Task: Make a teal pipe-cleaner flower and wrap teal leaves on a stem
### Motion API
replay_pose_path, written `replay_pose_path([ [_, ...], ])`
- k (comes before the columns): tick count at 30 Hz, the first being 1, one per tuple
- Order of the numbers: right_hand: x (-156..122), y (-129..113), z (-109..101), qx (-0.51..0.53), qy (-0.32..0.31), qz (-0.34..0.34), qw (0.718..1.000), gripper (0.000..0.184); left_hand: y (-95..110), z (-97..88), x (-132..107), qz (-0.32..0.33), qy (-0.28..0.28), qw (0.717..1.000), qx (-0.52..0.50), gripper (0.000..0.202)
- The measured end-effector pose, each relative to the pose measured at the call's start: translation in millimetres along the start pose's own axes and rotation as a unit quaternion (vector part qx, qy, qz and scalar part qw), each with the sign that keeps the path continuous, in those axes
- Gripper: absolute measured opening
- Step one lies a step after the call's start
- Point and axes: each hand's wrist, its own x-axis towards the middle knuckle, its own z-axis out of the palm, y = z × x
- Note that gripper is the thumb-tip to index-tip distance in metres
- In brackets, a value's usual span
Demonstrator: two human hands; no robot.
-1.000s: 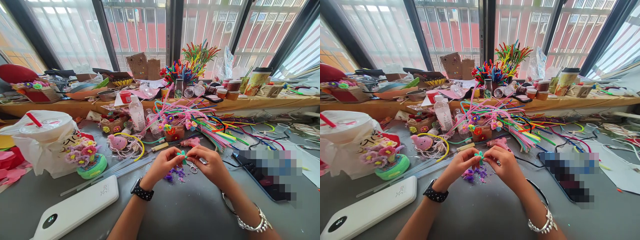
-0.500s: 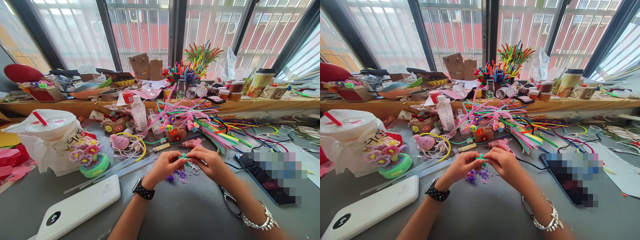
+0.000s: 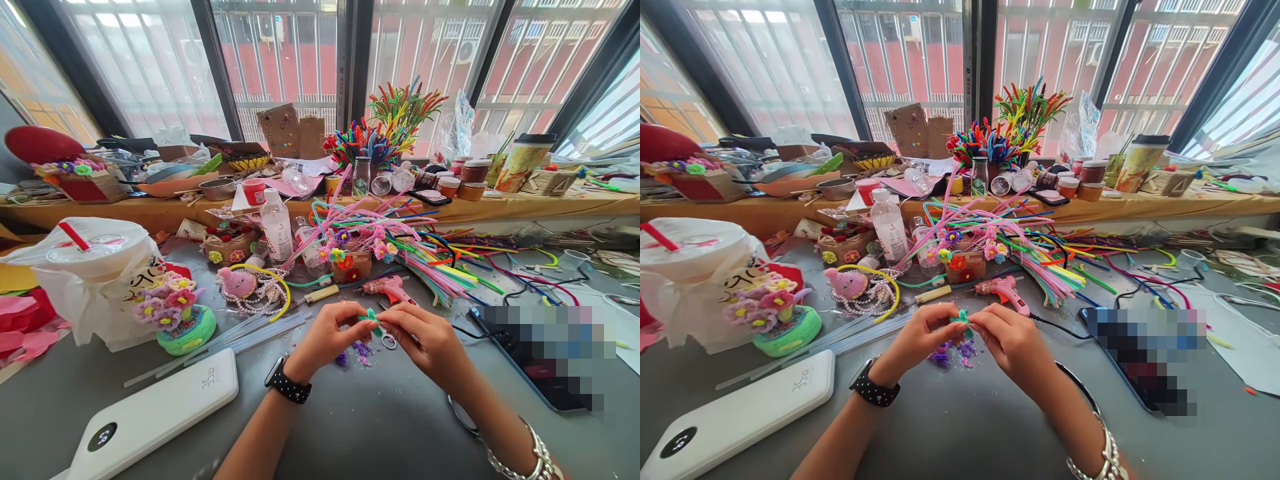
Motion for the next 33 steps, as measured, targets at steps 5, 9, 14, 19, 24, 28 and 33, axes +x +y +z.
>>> replay_pose_path([
  [5,-2,4,-3,-0.001,-0.015,-0.023,1.000,0.020,3,-2.3,-1,0.042,-0.014,0.997,0.069,0.025],
  [9,-6,6,-3,-0.026,-0.009,-0.059,0.998,0.023,3,-2.4,-3,0.020,-0.056,0.998,0.002,0.022],
  [14,-5,3,0,0.012,0.058,-0.033,0.998,0.019,1,2.0,-4,-0.025,-0.059,0.988,-0.139,0.020],
  [19,0,0,2,0.111,0.037,0.182,0.976,0.036,1,2.4,-2,0.011,0.006,0.999,-0.041,0.022],
  [24,2,-2,9,0.219,-0.034,0.260,0.940,0.042,1,2.9,0,0.082,0.038,0.986,0.139,0.023],
  [28,1,-2,14,0.271,-0.060,0.300,0.913,0.036,-3,7.9,0,0.109,0.040,0.977,0.176,0.024],
  [33,0,-3,16,0.336,-0.060,0.320,0.884,0.034,-2,10.6,-1,0.117,0.037,0.977,0.176,0.021],
])
